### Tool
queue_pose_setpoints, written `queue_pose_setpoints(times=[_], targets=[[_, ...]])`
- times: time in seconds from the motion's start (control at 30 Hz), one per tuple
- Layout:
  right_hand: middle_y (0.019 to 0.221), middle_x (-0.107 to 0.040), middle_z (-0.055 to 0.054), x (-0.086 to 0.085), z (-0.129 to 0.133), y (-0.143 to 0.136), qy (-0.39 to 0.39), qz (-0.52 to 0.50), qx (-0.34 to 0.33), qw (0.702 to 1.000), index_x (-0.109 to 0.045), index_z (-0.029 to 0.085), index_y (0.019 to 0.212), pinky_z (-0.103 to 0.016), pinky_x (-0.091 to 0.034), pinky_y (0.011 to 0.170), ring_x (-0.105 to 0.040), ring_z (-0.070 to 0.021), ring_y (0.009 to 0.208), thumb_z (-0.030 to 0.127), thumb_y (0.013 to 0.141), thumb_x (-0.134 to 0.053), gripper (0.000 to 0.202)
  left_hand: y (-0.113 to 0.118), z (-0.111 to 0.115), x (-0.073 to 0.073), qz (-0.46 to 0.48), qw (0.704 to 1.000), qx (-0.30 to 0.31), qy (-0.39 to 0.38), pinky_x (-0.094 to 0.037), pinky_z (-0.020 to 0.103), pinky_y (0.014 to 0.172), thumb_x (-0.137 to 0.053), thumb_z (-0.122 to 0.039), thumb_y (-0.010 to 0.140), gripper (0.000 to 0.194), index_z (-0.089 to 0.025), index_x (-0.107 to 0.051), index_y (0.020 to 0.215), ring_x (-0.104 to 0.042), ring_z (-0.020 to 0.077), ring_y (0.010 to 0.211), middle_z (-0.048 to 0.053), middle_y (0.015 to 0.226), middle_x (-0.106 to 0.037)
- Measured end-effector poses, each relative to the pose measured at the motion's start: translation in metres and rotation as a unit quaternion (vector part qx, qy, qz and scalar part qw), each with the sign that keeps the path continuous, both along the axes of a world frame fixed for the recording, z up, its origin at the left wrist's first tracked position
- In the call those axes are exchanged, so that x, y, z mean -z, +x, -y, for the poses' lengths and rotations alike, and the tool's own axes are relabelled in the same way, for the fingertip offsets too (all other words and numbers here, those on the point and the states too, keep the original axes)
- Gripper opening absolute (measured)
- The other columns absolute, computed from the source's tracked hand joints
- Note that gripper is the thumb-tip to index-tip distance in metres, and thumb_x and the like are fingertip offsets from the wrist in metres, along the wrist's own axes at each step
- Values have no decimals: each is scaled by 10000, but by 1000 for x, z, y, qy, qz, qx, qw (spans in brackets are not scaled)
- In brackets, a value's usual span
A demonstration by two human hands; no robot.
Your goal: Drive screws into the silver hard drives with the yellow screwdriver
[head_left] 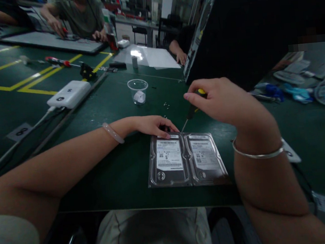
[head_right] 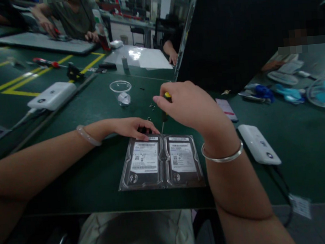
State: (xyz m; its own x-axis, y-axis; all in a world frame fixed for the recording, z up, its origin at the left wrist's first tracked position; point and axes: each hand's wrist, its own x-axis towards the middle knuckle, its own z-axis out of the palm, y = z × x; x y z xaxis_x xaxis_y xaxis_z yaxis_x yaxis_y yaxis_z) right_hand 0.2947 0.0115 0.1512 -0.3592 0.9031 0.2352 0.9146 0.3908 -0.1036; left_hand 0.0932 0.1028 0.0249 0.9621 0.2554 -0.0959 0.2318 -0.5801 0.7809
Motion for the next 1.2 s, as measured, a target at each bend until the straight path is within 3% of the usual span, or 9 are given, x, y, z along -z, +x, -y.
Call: queue_pose_setpoints(times=[0.07, 0.2, 0.43, 0.53, 0.67, 0.77, 0.9, 1.07, 1.2], targets=[[1075, -732, -90, -1, 0, 1, -18, -20, -80, 996, -694, 191, 1051, -401, -476, 830, -654, -243, 952, 352, 961, -470, 290, 0, 0, 0, 0, 1000, 1, -4, -467, 260, 872, -660, -409, 878, 459, -256, -630, 1310, -610, 161, 973, 35, 1147, -684], [1331, -675, -43, -4, 2, -2, -70, -46, -239, 968, -742, 213, 977, -361, -436, 1038, -615, -199, 1202, 225, 960, -476, 267, 0, 0, 2, 4, 1000, -3, -4, -474, 260, 867, -657, -414, 881, 468, -236, -632, 1313, -618, 161, 966, 33, 1105, -692], [822, -689, -18, -4, 1, -2, -133, -36, -303, 943, -686, 180, 789, -284, -447, 739, -598, -127, 777, 354, 954, -554, 273, 2, -2, 9, 22, 1000, -6, -15, -482, 265, 852, -678, -447, 866, 464, -249, -657, 1285, -629, 167, 928, 25, 1050, -716], [871, -679, -39, -4, 2, 0, -95, -33, -291, 951, -618, 179, 747, -291, -428, 724, -575, -135, 791, 283, 905, -575, 194, 1, -1, 6, 14, 1000, -8, -1, -474, 258, 847, -669, -443, 867, 463, -242, -655, 1284, -620, 164, 933, 26, 1068, -707], [1182, -684, -77, -9, 6, 8, -118, -41, -247, 961, -557, 204, 822, -344, -469, 857, -623, -200, 1027, 100, 775, -529, 117, 0, 1, 1, 2, 1000, -6, 13, -462, 254, 860, -655, -418, 873, 472, -228, -635, 1305, -606, 165, 955, 36, 1093, -688], [1302, -659, -75, -13, 9, 16, -159, -47, -208, 964, -584, 210, 964, -369, -479, 927, -622, -220, 1155, 136, 842, -509, 161, 0, 1, 0, -1, 1000, -4, 6, -460, 269, 885, -651, -413, 872, 477, -222, -629, 1309, -608, 172, 973, 47, 1126, -680], [1078, -737, -52, -12, 5, 17, -131, -24, -159, 978, -662, 212, 1058, -369, -490, 834, -673, -220, 973, 337, 918, -557, 215, 0, 0, 0, -6, 1000, -4, -5, -455, 274, 880, -650, -431, 873, 477, -241, -628, 1311, -613, 176, 983, 46, 1162, -675], [658, -623, -68, 1, -5, 2, 34, 15, 14, 999, -652, 199, 663, -382, -429, 665, -593, -222, 690, 653, 859, -572, 501, 0, 0, 0, -6, 1000, 1, -5, -463, 292, 879, -660, -437, 868, 506, -214, -621, 1321, -616, 191, 993, 71, 1208, -669], [640, -598, -99, 4, -7, 3, 49, 28, 70, 996, -646, 179, 664, -405, -426, 651, -577, -236, 670, 719, 863, -502, 593, 0, -1, 0, -3, 1000, 2, -1, -463, 275, 885, -658, -426, 876, 491, -217, -618, 1318, -611, 177, 1000, 64, 1202, -665]])
